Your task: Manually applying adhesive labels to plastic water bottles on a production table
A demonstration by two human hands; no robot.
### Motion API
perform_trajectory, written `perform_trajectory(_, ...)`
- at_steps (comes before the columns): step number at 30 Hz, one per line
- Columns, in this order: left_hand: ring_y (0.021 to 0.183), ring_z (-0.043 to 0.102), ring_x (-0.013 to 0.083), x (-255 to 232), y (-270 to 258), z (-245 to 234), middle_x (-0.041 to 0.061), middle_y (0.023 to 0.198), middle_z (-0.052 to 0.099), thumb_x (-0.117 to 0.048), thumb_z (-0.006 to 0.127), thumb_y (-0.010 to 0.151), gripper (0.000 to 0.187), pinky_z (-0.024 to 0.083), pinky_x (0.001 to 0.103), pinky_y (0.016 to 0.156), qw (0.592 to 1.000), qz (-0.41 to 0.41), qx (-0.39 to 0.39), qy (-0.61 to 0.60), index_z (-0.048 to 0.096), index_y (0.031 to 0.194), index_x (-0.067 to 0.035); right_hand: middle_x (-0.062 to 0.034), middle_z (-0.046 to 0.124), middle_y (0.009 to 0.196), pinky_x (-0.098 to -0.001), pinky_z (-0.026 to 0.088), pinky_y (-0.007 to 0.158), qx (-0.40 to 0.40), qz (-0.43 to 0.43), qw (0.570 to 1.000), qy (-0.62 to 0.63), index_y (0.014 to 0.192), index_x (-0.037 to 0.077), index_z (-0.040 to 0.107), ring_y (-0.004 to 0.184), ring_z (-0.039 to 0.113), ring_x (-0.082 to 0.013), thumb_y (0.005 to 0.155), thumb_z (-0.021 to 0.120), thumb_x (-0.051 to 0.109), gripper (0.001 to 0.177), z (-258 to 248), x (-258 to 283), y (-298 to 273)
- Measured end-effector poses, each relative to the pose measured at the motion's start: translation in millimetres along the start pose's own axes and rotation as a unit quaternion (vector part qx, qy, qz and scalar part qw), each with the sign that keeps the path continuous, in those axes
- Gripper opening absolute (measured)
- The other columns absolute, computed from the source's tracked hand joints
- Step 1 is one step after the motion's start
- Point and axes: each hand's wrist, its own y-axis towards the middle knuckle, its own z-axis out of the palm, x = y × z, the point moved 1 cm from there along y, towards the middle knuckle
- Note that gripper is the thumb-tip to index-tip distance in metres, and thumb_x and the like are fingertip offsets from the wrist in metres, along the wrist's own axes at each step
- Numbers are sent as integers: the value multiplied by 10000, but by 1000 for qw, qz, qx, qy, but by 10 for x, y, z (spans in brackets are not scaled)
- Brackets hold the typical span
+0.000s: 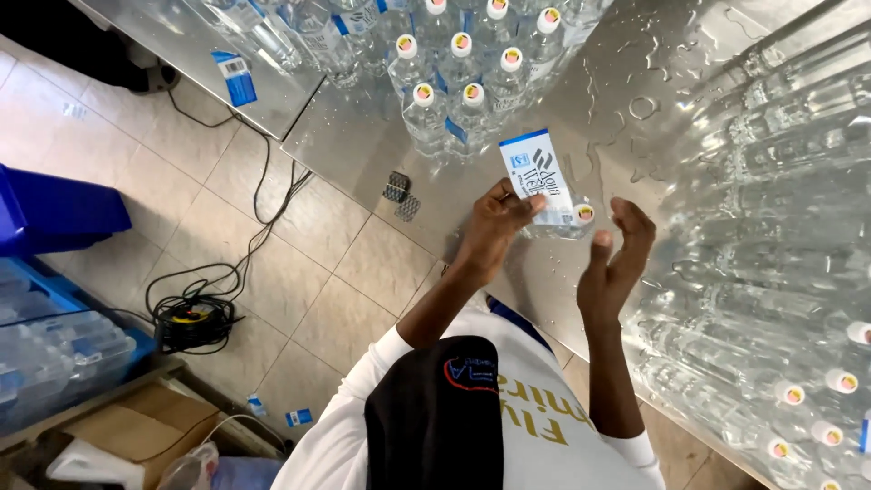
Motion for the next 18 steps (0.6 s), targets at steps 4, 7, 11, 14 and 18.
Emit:
perform_trajectory(4, 878, 667, 108, 532, 17, -55, 40, 943, 707, -223, 920, 923, 335, 537, 301, 822, 999, -13, 30, -10, 672, 1107, -92, -148, 564, 1345, -405, 496, 1095, -14, 72, 987, 145, 1462, -6, 561, 1212, 569, -236, 1109, 583, 624, 722, 121, 81, 35)
perform_trajectory(7, 1034, 677, 186, 817, 13, -221, 149, 1131, 695, -237, 934, 931, 478, 569, 381, 943, 997, -45, 63, -6, 657, 1259, -25, -103, 627, 817, -358, 556, 901, -37, 143, 974, 172, 1154, 5, 665, 814, 616, -159, 1178, 672, 148, 144, 110, 70, 78)
perform_trajectory(11, 1258, 645, 279, 573, 224, -537, 216, 1341, 659, -270, 879, 972, 689, 509, 446, 1060, 993, -4, 115, 25, 513, 1509, -42, -85, 700, 948, -326, 512, 845, 14, 168, 980, 109, 1133, 44, 730, 886, 594, -105, 1127, 787, 273, 236, -83, 36, 201)
perform_trajectory(14, 1027, 685, 134, 336, 407, -622, 126, 1124, 715, -218, 896, 960, 676, 571, 299, 919, 987, 28, 131, 89, 554, 1524, -67, -96, 772, 1050, -350, 545, 885, 104, 199, 973, 49, 1190, 89, 786, 952, 667, -130, 1082, 808, 268, 210, -122, 124, 312)
perform_trajectory(18, 906, 655, 96, 311, 366, -547, 99, 995, 806, -107, 855, 937, 363, 568, 285, 832, 962, 67, 99, 244, 794, 1295, -122, -146, 750, 1267, -384, 537, 1001, 89, 135, 987, 4, 1373, 91, 733, 1167, 705, -252, 1129, 807, 347, 361, 15, 80, 297)
